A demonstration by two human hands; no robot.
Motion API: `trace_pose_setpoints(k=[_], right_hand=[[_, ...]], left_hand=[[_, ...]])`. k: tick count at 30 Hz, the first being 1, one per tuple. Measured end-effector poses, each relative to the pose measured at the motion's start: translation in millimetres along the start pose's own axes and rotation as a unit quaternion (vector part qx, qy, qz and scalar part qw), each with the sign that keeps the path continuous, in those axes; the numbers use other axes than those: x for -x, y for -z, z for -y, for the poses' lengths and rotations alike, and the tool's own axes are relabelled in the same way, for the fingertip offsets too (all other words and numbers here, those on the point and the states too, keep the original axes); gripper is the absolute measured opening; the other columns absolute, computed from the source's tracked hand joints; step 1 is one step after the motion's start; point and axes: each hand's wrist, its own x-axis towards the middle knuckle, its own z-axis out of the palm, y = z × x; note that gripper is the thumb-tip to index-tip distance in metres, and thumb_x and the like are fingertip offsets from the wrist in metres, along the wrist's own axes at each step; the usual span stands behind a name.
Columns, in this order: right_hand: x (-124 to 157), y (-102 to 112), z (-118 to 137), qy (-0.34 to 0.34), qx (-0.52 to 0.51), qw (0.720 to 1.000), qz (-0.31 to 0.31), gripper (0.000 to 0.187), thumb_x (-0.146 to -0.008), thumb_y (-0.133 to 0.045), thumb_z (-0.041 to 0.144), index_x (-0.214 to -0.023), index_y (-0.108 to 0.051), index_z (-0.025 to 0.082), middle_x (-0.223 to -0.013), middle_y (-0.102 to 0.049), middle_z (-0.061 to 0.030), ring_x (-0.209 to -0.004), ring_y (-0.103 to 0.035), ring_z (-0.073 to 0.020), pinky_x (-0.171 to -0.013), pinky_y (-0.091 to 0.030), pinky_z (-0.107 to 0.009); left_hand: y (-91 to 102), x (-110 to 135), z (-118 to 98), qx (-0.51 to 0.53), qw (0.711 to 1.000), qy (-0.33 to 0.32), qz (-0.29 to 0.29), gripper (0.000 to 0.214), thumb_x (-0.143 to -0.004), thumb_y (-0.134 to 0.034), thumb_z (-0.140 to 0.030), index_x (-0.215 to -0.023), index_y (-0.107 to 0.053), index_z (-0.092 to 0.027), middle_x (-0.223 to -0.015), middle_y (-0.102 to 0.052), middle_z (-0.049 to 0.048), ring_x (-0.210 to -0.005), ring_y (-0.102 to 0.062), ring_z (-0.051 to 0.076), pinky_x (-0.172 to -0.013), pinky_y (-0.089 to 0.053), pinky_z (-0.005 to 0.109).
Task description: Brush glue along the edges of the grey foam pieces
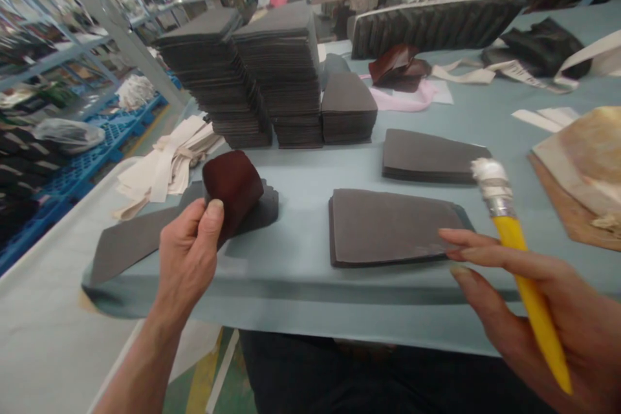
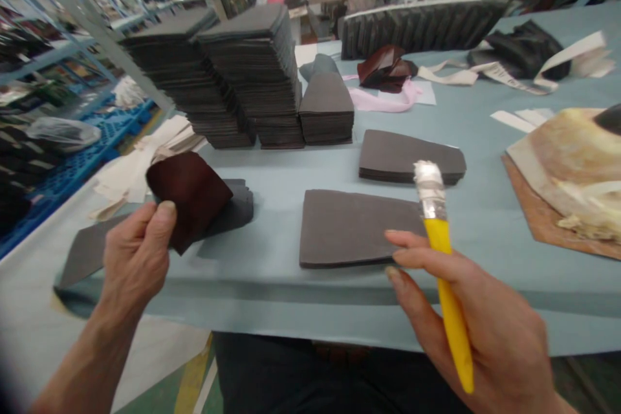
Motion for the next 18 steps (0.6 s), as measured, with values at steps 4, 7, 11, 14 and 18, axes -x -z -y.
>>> trace_pose_setpoints(k=[4,7,11,14,18], right_hand=[[-18.8,-8.4,33.8,0.077,-0.122,0.989,0.026,0.007,-0.108,-0.06,0.037,-0.105,-0.063,0.031,-0.102,-0.087,0.0001,-0.086,-0.085,-0.0176,-0.081,-0.068,-0.026],[-30.0,-18.5,54.4,0.099,-0.215,0.971,0.034,0.008,-0.103,-0.065,0.023,-0.106,-0.061,0.029,-0.1,-0.085,0.0003,-0.085,-0.084,-0.0167,-0.079,-0.067,-0.025],[-36.3,-31.3,74.5,0.099,-0.277,0.955,0.048,0.015,-0.1,-0.066,0.015,-0.105,-0.059,0.026,-0.101,-0.084,0.0005,-0.086,-0.083,-0.013,-0.08,-0.065,-0.021],[-35.0,-42.6,82.7,0.084,-0.293,0.951,0.05,0.01,-0.101,-0.067,0.019,-0.106,-0.059,0.024,-0.1,-0.084,-0.001,-0.087,-0.083,-0.0136,-0.08,-0.063,-0.021],[-32.6,-56.6,89.0,0.066,-0.27,0.959,0.052,0.015,-0.103,-0.068,0.035,-0.102,-0.06,0.022,-0.085,-0.079,0.0003,-0.074,-0.08,-0.015,-0.071,-0.06,-0.024]], left_hand=[[-16.0,15.6,1.7,0.057,0.998,0.03,0.021,0.05,-0.102,-0.05,-0.058,-0.067,-0.042,-0.023,-0.064,-0.036,-0.0042,-0.058,-0.034,0.013,-0.054,-0.031,0.029],[-25.8,26.7,1.9,0.092,0.994,0.044,0.037,0.05,-0.104,-0.048,-0.06,-0.07,-0.045,-0.024,-0.065,-0.038,-0.0039,-0.058,-0.038,0.013,-0.053,-0.034,0.028],[-36.2,43.9,-5.7,0.11,0.992,0.03,0.048,0.048,-0.103,-0.053,-0.052,-0.066,-0.043,-0.024,-0.06,-0.036,-0.005,-0.054,-0.039,0.012,-0.05,-0.035,0.025],[-46.0,59.3,-9.1,0.118,0.992,0.007,0.054,0.043,-0.103,-0.055,-0.045,-0.067,-0.048,-0.023,-0.059,-0.04,-0.0052,-0.057,-0.048,0.013,-0.058,-0.046,0.024],[-62.4,79.5,-2.6,0.12,0.991,-0.039,0.052,0.028,-0.107,-0.052,-0.039,-0.094,-0.07,-0.021,-0.076,-0.066,-0.0003,-0.074,-0.067,0.017,-0.085,-0.06,0.029]])
